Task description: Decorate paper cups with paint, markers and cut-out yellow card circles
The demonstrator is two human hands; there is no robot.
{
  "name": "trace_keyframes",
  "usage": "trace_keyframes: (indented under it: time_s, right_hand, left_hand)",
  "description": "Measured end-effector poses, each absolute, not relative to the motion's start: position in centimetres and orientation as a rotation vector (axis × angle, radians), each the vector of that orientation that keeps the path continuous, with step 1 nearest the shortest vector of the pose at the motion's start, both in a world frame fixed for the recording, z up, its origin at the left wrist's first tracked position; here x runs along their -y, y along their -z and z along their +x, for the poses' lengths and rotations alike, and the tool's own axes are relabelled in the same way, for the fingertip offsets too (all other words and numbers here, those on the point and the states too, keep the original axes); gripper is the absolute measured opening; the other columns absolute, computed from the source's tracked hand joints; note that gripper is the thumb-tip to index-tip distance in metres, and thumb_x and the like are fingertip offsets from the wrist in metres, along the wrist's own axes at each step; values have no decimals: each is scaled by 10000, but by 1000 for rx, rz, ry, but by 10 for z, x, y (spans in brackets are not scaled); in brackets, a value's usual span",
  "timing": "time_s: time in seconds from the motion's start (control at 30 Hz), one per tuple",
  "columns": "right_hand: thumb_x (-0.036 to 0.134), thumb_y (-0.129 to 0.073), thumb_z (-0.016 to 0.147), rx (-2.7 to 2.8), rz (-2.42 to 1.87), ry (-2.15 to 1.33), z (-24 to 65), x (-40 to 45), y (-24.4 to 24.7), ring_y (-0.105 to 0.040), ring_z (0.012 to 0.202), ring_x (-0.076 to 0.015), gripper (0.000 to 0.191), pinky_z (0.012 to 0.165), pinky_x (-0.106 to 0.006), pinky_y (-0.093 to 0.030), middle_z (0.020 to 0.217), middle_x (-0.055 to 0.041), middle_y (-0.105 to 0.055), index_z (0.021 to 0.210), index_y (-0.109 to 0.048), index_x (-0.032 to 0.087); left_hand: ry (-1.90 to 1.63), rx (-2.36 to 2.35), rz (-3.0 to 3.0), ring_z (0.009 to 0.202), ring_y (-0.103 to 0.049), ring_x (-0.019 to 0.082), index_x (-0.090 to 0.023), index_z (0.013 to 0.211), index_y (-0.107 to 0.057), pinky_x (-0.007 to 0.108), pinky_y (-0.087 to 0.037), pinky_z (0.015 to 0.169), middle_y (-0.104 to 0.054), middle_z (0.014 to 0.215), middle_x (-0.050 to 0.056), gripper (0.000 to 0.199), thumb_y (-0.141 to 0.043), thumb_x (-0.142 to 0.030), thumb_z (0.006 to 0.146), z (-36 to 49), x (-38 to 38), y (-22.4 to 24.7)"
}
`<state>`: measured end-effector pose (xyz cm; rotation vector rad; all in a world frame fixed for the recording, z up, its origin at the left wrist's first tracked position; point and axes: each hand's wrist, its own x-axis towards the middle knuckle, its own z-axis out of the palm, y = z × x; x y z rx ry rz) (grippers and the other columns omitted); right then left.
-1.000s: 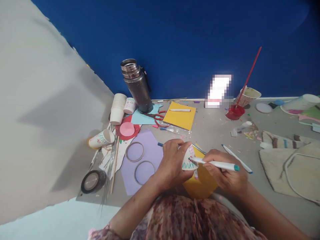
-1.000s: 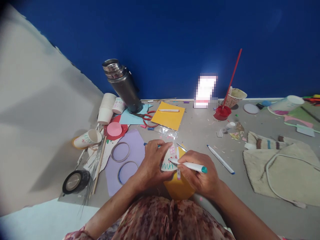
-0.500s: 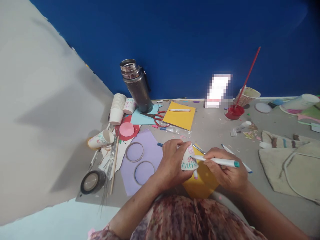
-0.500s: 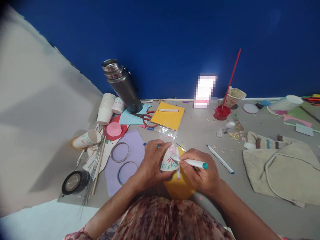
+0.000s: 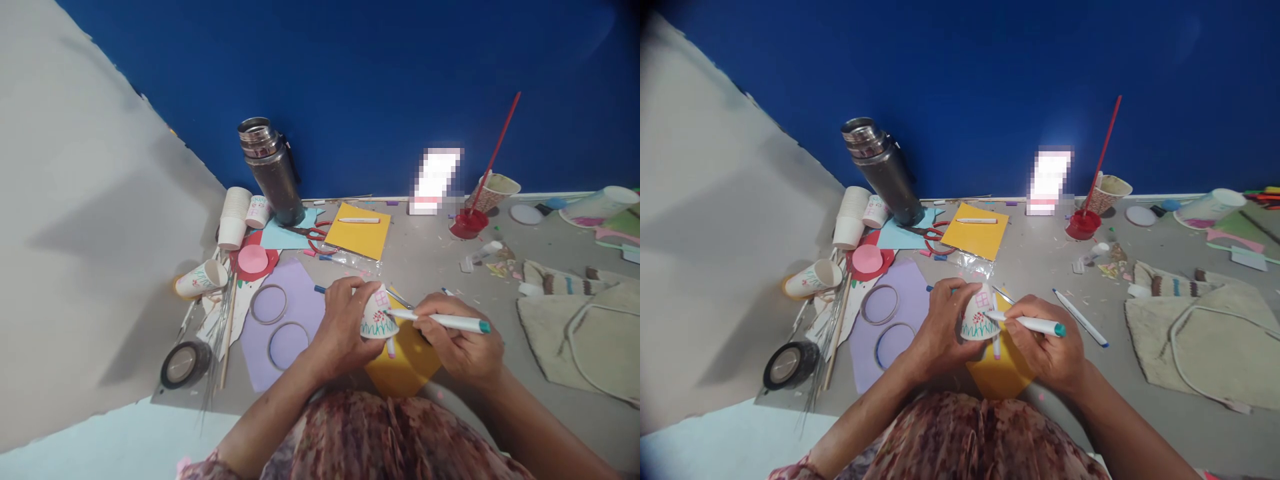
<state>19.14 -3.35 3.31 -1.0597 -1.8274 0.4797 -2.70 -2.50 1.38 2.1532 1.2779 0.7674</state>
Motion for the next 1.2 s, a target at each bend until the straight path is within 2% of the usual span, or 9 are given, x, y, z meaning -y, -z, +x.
trace_keyframes:
  time_s: [0.17, 0.33, 0.6, 0.8, 1.2]
  right_hand:
    - [154, -632, 921, 1798, -1059, -473, 192, 34, -30, -665, 589, -163, 103, 567, -267, -543, 737, -17, -722, 879, -695, 224]
    - [193, -619, 929, 1801, -1077, -497, 191, 35, -33, -656, 551, -176, 118, 545, -292, -553, 700, -24, -717, 839, -689, 221]
    - [164, -623, 930, 1818, -1038, -491, 194, 36, -30, -653, 577, -164, 106, 549, -278, -531, 728, -14, -720, 879, -687, 231]
    - [146, -607, 918, 1821, -1056, -518, 191, 35, -37, -638, 509, -164, 140, 478, -267, -500, 677, -19, -709, 839, -683, 232]
    - [149, -621, 902, 1843, -957, -492, 186, 32, -36, -663, 548, -155, 104, 517, -251, -528, 688, -8, -722, 857, -682, 220]
  left_hand:
    - [-767, -1270, 2147, 1332, -450, 354, -234, 1436, -466, 537, -404, 1111, -461, 1369, 151, 799, -785, -237, 703, -27, 25, -14]
    - [-757, -1271, 2128, 1340, -447, 358, -251, 1437, -465, 551, -396, 1120, -460, 1371, 148, 812, -797, -241, 696, -27, 25, -15]
    - [-769, -1272, 2074, 1347, -441, 353, -239, 1419, -483, 546, -398, 1123, -461, 1367, 147, 773, -792, -251, 710, -27, 23, -17]
    - [-769, -1272, 2055, 1347, -440, 363, -235, 1405, -497, 558, -393, 1123, -457, 1374, 149, 764, -795, -264, 702, -27, 23, -19]
    - [-764, -1302, 2078, 1306, -467, 358, -229, 1402, -497, 543, -409, 1099, -466, 1351, 143, 793, -796, -253, 668, -26, 24, -17]
